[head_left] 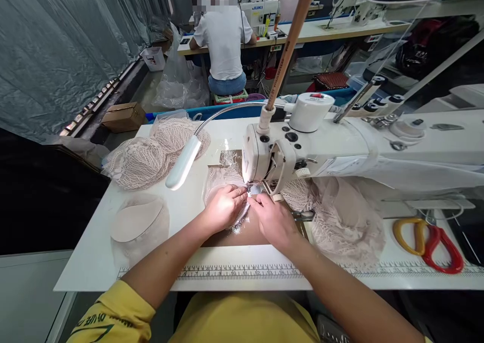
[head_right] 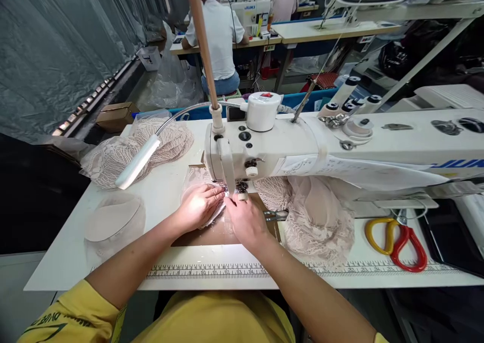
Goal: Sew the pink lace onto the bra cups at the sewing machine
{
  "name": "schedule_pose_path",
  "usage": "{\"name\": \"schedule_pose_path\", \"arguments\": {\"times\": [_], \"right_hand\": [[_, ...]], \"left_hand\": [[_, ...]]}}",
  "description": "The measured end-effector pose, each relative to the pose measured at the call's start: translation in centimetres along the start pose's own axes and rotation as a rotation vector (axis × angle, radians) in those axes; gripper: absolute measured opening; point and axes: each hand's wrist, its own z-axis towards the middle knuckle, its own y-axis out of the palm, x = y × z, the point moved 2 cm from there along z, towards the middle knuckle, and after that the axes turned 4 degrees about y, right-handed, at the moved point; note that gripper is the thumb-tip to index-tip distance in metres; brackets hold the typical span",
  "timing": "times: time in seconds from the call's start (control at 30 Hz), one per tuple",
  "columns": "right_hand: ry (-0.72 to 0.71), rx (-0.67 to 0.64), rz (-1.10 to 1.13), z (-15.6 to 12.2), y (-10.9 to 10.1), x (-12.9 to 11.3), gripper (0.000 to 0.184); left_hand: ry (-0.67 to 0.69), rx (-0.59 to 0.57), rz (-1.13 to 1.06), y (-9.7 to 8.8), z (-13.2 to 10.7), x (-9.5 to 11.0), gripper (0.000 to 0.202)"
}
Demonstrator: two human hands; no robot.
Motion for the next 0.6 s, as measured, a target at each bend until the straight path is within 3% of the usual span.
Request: {"name": "schedule_pose_path", "arguments": {"times": [0.33,0.6], "right_hand": [[-0.002,0.013,-0.008,-0.01,0.06,0.00,0.042],[-0.017,0.039,0.041,-0.13,0.39,0.23,0.048]], "left_hand": [[-0.039,0.016,-0.033,0.33,-0.13,-0.78,0.031],[-0.216,-0.066,0.000,0.26,-0.28,-1.02,0.036]]}}
